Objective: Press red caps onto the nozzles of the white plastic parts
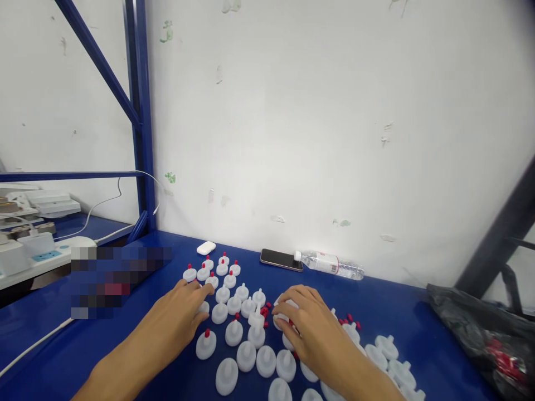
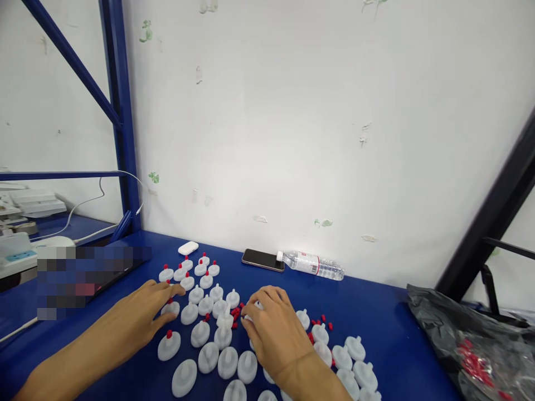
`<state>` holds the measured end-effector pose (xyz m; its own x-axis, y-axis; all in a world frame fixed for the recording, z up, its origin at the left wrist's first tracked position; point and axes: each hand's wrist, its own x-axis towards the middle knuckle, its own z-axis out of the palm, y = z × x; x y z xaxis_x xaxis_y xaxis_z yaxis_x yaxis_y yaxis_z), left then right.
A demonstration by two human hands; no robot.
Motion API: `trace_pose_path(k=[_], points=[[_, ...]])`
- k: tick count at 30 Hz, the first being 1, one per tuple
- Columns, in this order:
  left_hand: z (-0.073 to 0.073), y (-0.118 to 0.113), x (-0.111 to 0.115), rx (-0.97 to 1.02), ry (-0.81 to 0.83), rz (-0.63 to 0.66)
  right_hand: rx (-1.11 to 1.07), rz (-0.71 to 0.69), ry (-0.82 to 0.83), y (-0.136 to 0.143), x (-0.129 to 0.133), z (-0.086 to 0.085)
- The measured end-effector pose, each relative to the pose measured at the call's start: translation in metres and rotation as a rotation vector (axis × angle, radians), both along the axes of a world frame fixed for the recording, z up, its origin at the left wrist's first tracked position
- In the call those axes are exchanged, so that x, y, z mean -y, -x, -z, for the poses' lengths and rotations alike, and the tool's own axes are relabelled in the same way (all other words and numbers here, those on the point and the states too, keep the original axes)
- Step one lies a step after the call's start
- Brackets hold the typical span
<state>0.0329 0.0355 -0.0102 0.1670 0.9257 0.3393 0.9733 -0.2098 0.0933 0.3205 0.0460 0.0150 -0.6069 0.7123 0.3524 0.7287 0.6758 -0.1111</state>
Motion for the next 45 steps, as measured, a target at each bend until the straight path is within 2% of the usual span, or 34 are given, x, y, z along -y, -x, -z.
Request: trace_pose_path(k=[3, 11, 17, 22, 26, 29, 33, 38, 42, 45], points=[[-0.002, -0.004, -0.002, 0.009, -0.029, 0.044, 0.039, -0.026, -0.016, 0.001, 0.001, 0.004], [-0.007, -0.015, -0.008, 0.003, 0.090, 0.175, 0.098, -0.029, 0.001, 0.001, -0.002, 0.013], [-0.008, -0.014, -0.010, 0.024, 0.119, 0.168, 0.074, -0.067, -0.017, 0.001, -0.005, 0.017], [-0.003, -0.014, -0.005, 0.042, 0.049, 0.176, 0.051, -0.093, -0.043, 0.001, -0.005, 0.021], [0.002, -0.015, 0.005, 0.088, -0.042, 0.188, 0.067, -0.100, -0.023, 0.002, -0.004, 0.016], [0.001, -0.012, 0.005, 0.098, -0.022, 0.218, 0.058, -0.108, 0.034, 0.003, -0.003, 0.008], [-0.008, -0.012, 0.000, 0.105, -0.030, 0.251, -0.082, -0.110, 0.079, 0.002, -0.003, 0.001], [-0.022, -0.022, 0.005, 0.239, -0.112, 0.299, -0.279, -0.109, 0.152, 0.002, 0.001, -0.002], [-0.023, -0.026, 0.005, 0.317, -0.152, 0.361, -0.480, -0.088, 0.345, 0.006, 0.009, -0.011], [-0.019, -0.029, 0.005, 0.347, -0.202, 0.414, -0.631, -0.059, 0.410, 0.008, 0.014, -0.018]])
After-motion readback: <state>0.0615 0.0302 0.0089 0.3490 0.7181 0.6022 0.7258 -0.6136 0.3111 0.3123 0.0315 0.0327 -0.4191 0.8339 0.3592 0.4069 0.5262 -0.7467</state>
